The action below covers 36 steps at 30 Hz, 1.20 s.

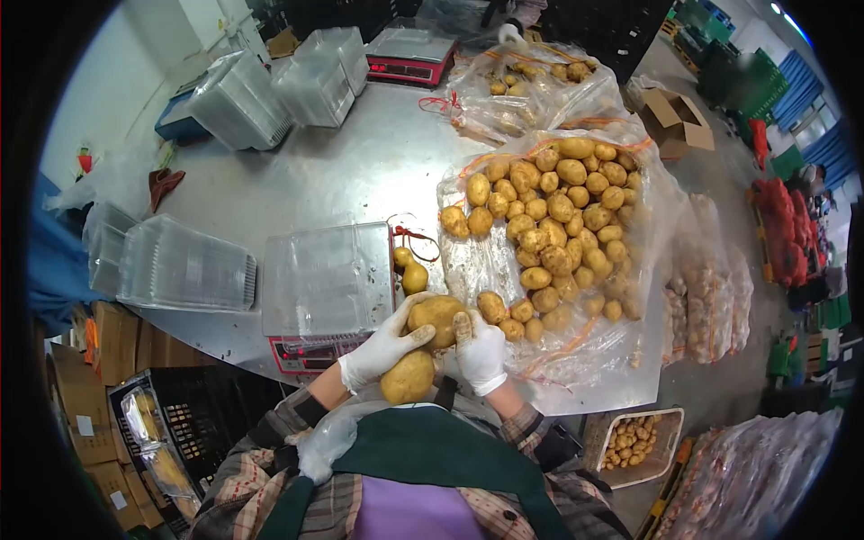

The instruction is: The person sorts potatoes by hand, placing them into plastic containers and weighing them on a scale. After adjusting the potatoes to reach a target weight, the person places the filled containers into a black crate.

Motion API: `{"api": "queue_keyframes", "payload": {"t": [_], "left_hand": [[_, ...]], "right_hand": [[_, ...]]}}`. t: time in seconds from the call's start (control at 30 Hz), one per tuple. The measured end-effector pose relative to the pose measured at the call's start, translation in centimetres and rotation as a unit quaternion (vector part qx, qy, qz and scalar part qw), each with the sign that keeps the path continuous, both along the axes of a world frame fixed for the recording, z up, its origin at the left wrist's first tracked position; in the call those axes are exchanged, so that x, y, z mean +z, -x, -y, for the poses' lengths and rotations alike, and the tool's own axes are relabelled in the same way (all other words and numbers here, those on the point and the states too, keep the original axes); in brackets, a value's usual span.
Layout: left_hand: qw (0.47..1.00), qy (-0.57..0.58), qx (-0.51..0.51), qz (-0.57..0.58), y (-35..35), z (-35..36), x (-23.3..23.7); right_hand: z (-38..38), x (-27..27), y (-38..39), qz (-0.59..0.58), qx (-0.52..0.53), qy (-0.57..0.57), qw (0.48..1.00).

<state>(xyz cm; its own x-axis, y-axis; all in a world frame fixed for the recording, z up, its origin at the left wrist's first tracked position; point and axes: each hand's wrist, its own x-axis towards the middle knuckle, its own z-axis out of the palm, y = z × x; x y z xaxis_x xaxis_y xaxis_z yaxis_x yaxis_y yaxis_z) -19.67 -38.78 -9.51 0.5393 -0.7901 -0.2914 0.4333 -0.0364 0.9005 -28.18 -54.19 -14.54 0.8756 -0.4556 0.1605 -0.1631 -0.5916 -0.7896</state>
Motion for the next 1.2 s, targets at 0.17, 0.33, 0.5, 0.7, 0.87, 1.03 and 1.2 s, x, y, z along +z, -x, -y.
{"api": "queue_keyframes", "payload": {"t": [0.17, 0.33, 0.5, 0.7, 0.87, 1.03, 1.2], "left_hand": [[0.998, 0.041, 0.026, -0.046, 1.3, -1.2, 0.2], [0.968, 0.109, 0.036, -0.222, 2.3, -2.1, 0.8], [0.944, 0.148, 0.058, -0.288, 2.5, -2.2, 1.4], [0.945, 0.14, 0.064, -0.287, 2.6, -1.8, 0.7], [0.951, 0.125, 0.074, -0.272, 2.6, -1.1, 0.5], [0.992, -0.036, -0.021, -0.123, 3.6, 2.2, -0.4], [0.971, 0.005, -0.066, -0.23, 2.9, 2.3, -1.5]], "right_hand": [[-1.3, -1.1, 0.1, 0.109, 0.017, -0.025, 0.994], [-2.3, -1.9, 0.6, 0.212, 0.003, -0.089, 0.973], [-3.8, 0.1, 0.6, 0.151, -0.064, -0.249, 0.954], [-2.1, 2.8, 0.9, 0.104, -0.054, -0.228, 0.967], [3.0, 0.4, 2.8, 0.002, -0.084, 0.211, 0.974], [0.8, -1.2, 4.6, 0.093, -0.009, -0.608, 0.788], [8.6, -1.7, 11.4, 0.301, -0.259, -0.724, 0.564]]}}
